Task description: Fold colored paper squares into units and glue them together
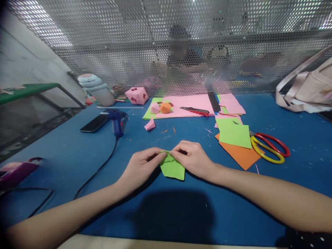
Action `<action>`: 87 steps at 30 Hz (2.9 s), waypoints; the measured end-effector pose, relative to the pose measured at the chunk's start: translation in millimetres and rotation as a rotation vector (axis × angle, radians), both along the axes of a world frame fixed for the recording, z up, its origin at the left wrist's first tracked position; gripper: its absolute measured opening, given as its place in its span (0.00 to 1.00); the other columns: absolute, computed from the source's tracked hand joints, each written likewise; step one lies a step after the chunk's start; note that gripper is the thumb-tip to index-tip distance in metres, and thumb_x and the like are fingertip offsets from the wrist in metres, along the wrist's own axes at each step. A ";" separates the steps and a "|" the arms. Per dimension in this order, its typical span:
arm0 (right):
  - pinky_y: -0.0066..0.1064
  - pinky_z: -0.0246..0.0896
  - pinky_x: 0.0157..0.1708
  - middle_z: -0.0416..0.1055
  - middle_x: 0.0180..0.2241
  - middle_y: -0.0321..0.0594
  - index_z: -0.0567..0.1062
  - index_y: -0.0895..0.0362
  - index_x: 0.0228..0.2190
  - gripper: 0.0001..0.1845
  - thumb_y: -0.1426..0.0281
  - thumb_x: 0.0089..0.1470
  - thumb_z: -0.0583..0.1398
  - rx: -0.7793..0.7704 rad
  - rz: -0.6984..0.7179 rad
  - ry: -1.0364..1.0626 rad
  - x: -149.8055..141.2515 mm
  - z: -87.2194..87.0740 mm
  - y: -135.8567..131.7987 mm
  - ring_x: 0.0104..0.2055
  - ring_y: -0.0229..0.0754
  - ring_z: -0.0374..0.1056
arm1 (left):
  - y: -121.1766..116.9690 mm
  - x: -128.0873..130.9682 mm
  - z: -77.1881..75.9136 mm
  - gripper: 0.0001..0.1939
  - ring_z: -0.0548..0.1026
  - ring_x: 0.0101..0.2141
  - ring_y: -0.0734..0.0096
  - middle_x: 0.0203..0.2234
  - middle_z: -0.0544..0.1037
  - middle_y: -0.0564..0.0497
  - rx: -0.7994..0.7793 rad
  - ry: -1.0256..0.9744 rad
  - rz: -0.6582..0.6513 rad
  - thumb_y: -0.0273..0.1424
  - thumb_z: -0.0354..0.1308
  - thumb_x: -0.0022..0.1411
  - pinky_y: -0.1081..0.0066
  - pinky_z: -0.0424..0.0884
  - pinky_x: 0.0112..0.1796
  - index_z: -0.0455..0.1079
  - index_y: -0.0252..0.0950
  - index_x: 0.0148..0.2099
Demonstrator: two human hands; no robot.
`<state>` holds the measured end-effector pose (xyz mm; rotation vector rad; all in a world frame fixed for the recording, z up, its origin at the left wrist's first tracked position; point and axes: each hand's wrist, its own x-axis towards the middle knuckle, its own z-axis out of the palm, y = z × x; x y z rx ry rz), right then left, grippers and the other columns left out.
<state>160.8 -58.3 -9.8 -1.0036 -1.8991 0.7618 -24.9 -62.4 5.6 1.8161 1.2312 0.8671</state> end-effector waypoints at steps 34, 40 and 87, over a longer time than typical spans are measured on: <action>0.29 0.60 0.33 0.69 0.27 0.37 0.74 0.58 0.29 0.08 0.73 0.57 0.56 0.165 0.014 0.021 -0.8 -4.4 -0.5 0.31 0.35 0.65 | 0.4 -2.8 -1.5 0.15 0.74 0.42 0.70 0.42 0.78 0.49 0.052 0.056 -0.050 0.32 0.49 0.64 0.74 0.68 0.43 0.73 0.35 0.48; 0.29 0.60 0.33 0.70 0.28 0.37 0.75 0.58 0.29 0.07 0.73 0.57 0.57 0.147 0.002 0.028 -0.7 -3.8 -0.5 0.32 0.35 0.66 | 0.1 -3.4 -1.1 0.16 0.74 0.37 0.72 0.37 0.79 0.51 0.043 0.059 -0.075 0.34 0.46 0.66 0.75 0.67 0.39 0.73 0.36 0.45; 0.30 0.55 0.38 0.75 0.29 0.36 0.77 0.56 0.30 0.12 0.70 0.60 0.54 0.202 0.068 -0.298 3.9 -0.3 12.1 0.32 0.36 0.69 | 6.6 2.5 -15.0 0.08 0.71 0.20 0.80 0.32 0.73 0.55 -0.130 -0.160 -0.067 0.33 0.55 0.59 0.75 0.69 0.24 0.58 0.37 0.34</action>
